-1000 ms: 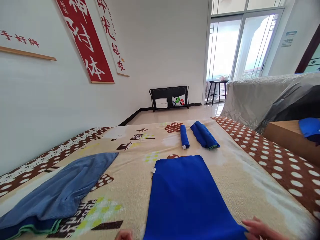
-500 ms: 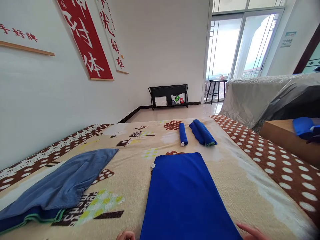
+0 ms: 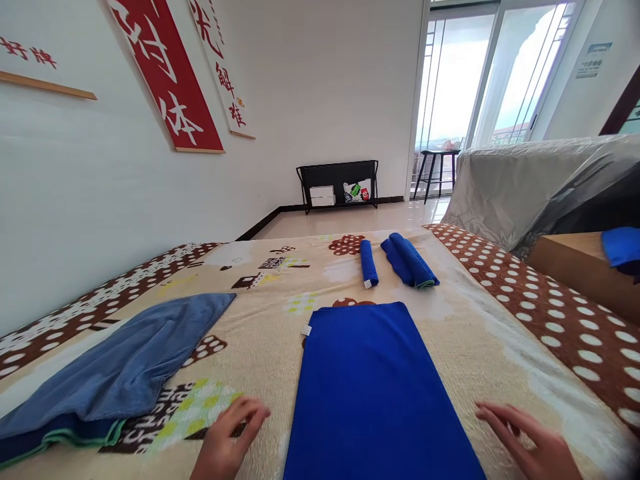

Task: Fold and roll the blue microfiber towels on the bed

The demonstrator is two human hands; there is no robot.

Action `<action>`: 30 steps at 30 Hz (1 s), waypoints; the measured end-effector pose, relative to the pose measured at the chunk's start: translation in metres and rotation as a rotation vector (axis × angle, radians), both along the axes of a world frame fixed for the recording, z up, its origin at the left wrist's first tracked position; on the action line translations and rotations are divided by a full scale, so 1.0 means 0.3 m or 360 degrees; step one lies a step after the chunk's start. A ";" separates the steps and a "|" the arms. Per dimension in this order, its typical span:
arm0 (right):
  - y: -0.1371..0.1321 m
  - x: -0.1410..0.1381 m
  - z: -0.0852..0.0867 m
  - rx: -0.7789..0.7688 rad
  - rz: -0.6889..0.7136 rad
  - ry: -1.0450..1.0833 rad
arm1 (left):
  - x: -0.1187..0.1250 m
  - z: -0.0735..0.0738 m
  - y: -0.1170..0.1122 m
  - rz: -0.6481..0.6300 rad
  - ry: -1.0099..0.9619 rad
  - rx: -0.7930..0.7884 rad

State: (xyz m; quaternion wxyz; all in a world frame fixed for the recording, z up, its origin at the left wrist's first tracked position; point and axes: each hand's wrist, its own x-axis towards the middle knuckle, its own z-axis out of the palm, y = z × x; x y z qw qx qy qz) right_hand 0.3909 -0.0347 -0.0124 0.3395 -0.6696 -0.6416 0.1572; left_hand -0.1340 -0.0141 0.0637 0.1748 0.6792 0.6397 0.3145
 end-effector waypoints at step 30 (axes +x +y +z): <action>0.880 -0.241 0.087 -0.0318 -0.0026 -0.0334 | 0.231 -0.122 0.846 0.0117 0.0177 -0.0066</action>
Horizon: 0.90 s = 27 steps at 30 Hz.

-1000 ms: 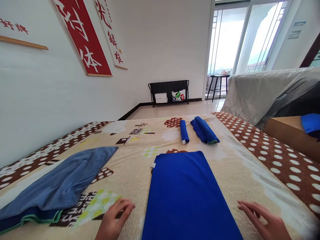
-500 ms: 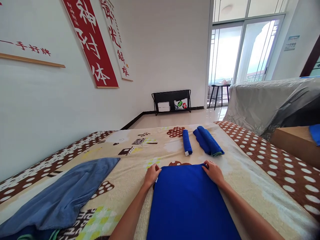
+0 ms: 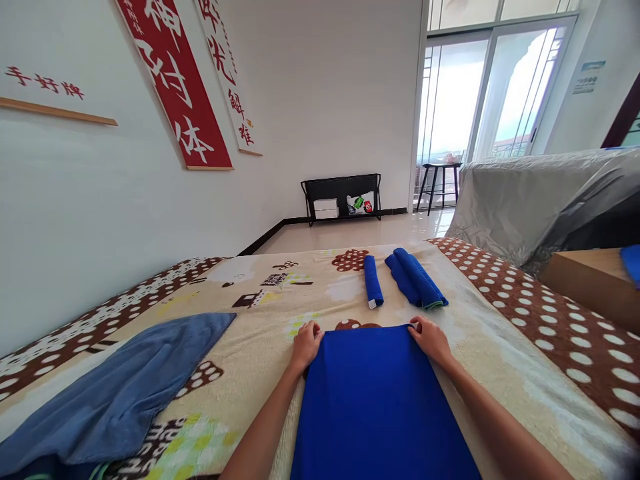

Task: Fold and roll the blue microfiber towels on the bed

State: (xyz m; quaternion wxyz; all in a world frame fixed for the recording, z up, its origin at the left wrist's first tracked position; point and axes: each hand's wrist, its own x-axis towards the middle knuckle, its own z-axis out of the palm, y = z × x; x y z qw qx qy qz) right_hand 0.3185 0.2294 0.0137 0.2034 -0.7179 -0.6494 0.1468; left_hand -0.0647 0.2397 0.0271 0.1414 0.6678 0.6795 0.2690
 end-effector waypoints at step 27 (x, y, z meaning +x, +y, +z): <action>-0.087 -0.391 0.043 0.0341 0.0534 -0.0170 | 0.277 0.063 -0.165 -0.0589 0.0561 0.0184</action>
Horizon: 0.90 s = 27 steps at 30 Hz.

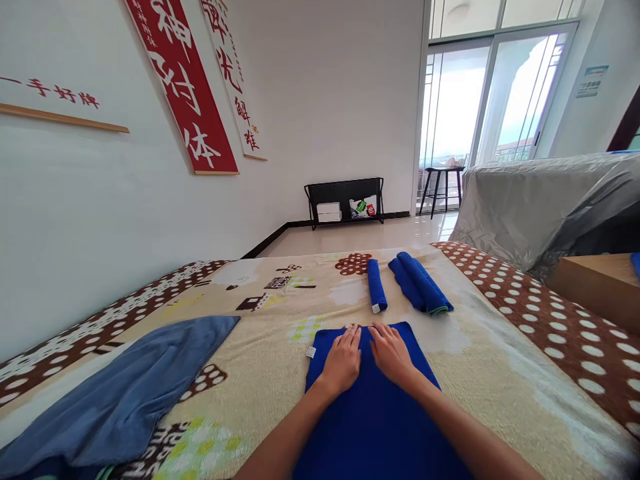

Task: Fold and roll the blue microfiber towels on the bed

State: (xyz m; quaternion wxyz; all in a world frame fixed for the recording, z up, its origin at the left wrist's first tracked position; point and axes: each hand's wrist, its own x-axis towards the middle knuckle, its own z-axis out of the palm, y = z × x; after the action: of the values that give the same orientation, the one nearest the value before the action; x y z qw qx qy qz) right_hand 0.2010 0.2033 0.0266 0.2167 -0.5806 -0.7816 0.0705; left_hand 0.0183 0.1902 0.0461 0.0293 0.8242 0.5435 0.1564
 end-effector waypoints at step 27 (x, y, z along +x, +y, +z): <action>-0.517 0.244 -0.041 0.0316 0.0140 -0.0437 | -0.226 -0.043 -0.506 0.0107 0.0407 0.0306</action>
State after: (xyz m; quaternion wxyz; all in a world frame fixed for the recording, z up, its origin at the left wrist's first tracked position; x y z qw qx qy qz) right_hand 0.2741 0.0481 0.0142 0.1608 -0.5259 -0.8316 -0.0776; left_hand -0.0494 0.0383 0.0332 -0.1244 0.8177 0.5526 0.1023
